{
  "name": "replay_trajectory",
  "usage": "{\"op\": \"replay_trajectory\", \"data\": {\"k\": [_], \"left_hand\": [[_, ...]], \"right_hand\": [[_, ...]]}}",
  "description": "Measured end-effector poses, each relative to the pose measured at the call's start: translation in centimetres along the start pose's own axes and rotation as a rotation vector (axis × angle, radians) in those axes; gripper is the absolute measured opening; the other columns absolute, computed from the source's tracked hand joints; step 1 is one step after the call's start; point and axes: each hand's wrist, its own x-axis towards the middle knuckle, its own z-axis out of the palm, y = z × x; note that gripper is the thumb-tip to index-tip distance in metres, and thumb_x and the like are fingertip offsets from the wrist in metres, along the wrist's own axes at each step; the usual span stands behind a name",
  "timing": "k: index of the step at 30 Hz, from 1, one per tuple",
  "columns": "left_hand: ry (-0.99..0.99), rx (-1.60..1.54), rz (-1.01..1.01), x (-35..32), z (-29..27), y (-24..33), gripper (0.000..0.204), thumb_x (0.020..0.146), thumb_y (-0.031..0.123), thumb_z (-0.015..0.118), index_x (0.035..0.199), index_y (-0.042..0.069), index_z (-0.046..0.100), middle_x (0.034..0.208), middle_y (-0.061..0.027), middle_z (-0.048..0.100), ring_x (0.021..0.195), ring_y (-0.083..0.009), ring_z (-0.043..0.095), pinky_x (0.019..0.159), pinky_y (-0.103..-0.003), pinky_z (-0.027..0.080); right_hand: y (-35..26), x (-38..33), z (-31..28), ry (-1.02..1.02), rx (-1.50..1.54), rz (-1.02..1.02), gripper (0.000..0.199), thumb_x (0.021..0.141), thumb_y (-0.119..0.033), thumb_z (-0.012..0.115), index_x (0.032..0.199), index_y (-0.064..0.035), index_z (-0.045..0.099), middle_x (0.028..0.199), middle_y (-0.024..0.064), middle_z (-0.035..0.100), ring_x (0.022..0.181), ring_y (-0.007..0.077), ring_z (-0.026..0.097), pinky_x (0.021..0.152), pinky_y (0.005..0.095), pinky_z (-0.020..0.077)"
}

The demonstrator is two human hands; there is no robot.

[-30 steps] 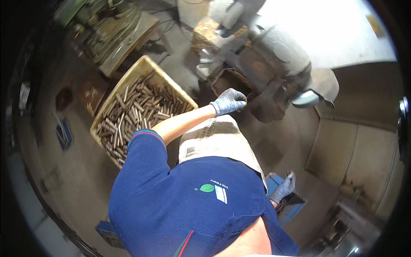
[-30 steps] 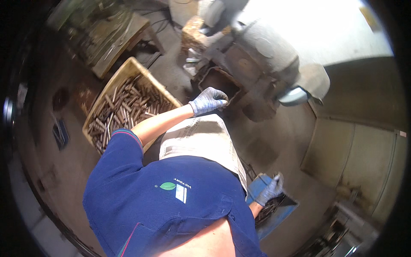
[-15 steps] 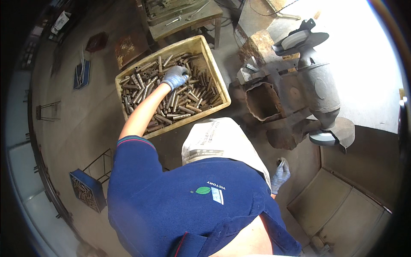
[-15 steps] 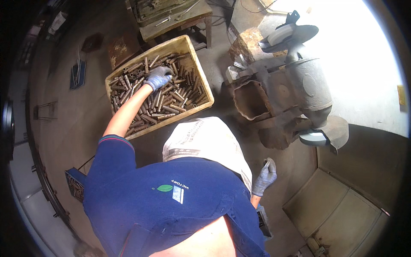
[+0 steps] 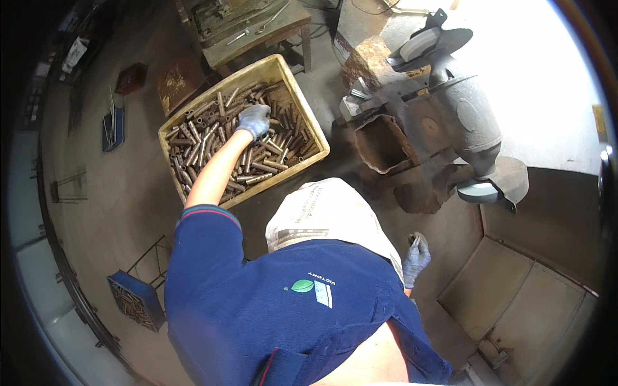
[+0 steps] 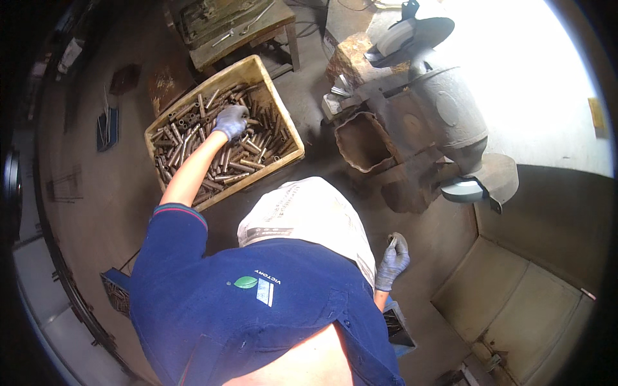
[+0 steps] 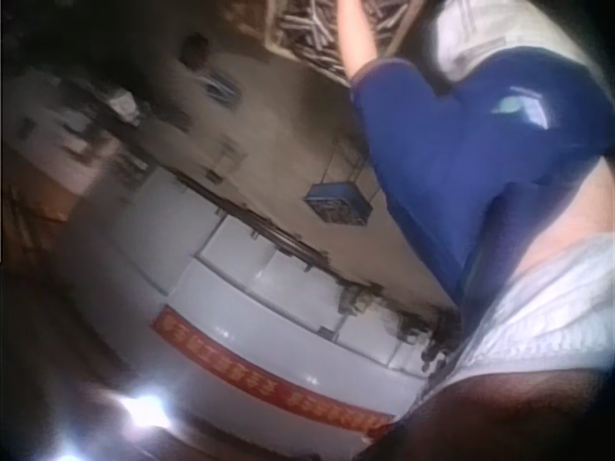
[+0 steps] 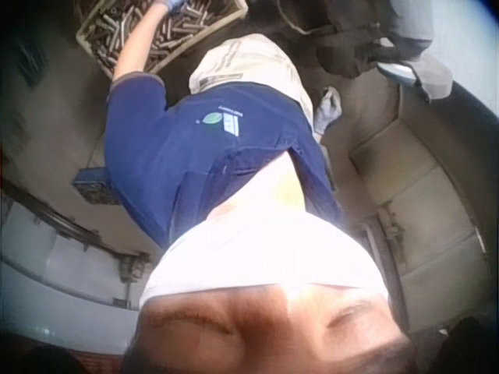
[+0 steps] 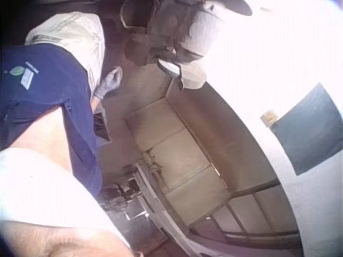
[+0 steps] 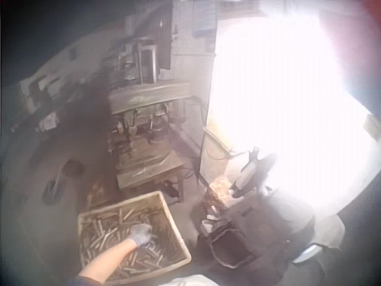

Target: The person picks up a metal part from a bin, presses it against a rotating bench grinder to smooth its surface, and then places it into a second bin, repeating this process for multiple parts.

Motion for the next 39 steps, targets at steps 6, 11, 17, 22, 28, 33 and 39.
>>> {"op": "replay_trajectory", "data": {"k": [6, 11, 17, 22, 28, 33, 39], "left_hand": [[0.271, -0.945, 0.158, -2.4, -6.8, 5.8, 0.021, 0.073, 0.001, 0.069, 0.094, 0.000, 0.066, 0.086, -0.0047, 0.067, 0.077, -0.0097, 0.060, 0.071, -0.023, 0.050], [-0.184, -1.400, 0.364, -3.1, -10.2, 18.7, 0.025, 0.077, -0.001, 0.067, 0.102, -0.002, 0.063, 0.092, -0.0056, 0.066, 0.085, -0.0115, 0.061, 0.077, -0.024, 0.051], [-0.516, -1.487, 0.622, -3.8, -9.2, 29.8, 0.028, 0.079, 0.003, 0.066, 0.106, -0.002, 0.059, 0.097, -0.0079, 0.065, 0.084, -0.0121, 0.061, 0.075, -0.023, 0.051], [-1.083, -1.864, 0.386, -4.5, -6.2, 34.8, 0.036, 0.085, 0.008, 0.060, 0.118, -0.001, 0.050, 0.108, -0.0140, 0.061, 0.085, -0.0180, 0.063, 0.071, -0.024, 0.053], [-1.215, -1.851, 0.300, -5.8, -4.2, 36.6, 0.034, 0.087, 0.004, 0.050, 0.120, -0.004, 0.048, 0.109, -0.0175, 0.060, 0.089, -0.0219, 0.063, 0.081, -0.030, 0.052], [-1.353, -1.710, 0.491, -5.9, -4.4, 37.4, 0.038, 0.088, 0.003, 0.050, 0.125, -0.004, 0.044, 0.112, -0.0172, 0.059, 0.092, -0.0195, 0.062, 0.075, -0.027, 0.054], [-1.629, -1.630, 0.502, -5.9, -4.0, 37.3, 0.043, 0.087, 0.006, 0.056, 0.127, -0.003, 0.043, 0.120, -0.0176, 0.055, 0.103, -0.0214, 0.059, 0.085, -0.029, 0.051]], "right_hand": [[-2.2, 1.0, 0.6, 0.000, -0.045, -0.220, 0.018, 0.085, -0.004, 0.057, 0.099, 0.0069, 0.063, 0.096, 0.0129, 0.064, 0.089, 0.0174, 0.060, 0.083, 0.0299, 0.0486], [-11.9, 4.9, 5.0, -0.100, -0.114, -0.549, 0.020, 0.073, 0.003, 0.064, 0.092, 0.0000, 0.067, 0.100, 0.0160, 0.065, 0.095, 0.0253, 0.063, 0.083, 0.0320, 0.0497], [-15.7, 5.3, 6.5, -0.117, -0.068, -0.582, 0.029, 0.066, -0.005, 0.072, 0.095, -0.0008, 0.066, 0.112, 0.0183, 0.059, 0.099, 0.0309, 0.061, 0.085, 0.0339, 0.0488], [-16.8, 3.4, 5.7, -0.034, -0.217, -0.649, 0.033, 0.064, -0.017, 0.078, 0.090, -0.0002, 0.068, 0.110, 0.0232, 0.056, 0.097, 0.0340, 0.061, 0.085, 0.0365, 0.0492], [-15.0, 2.9, 4.8, 0.080, -0.200, -0.544, 0.035, 0.065, -0.018, 0.077, 0.094, -0.0016, 0.067, 0.107, 0.0188, 0.058, 0.094, 0.0317, 0.062, 0.084, 0.0346, 0.0497], [-14.4, 2.3, 4.7, 0.214, -0.115, -0.456, 0.018, 0.076, -0.003, 0.068, 0.091, 0.0042, 0.063, 0.107, 0.0154, 0.055, 0.092, 0.0248, 0.062, 0.078, 0.0290, 0.0519], [-13.2, 1.4, 5.6, 0.196, 0.293, -0.313, 0.009, 0.079, 0.005, 0.062, 0.087, 0.0058, 0.060, 0.109, 0.0130, 0.050, 0.093, 0.0202, 0.060, 0.077, 0.0274, 0.0526]]}}
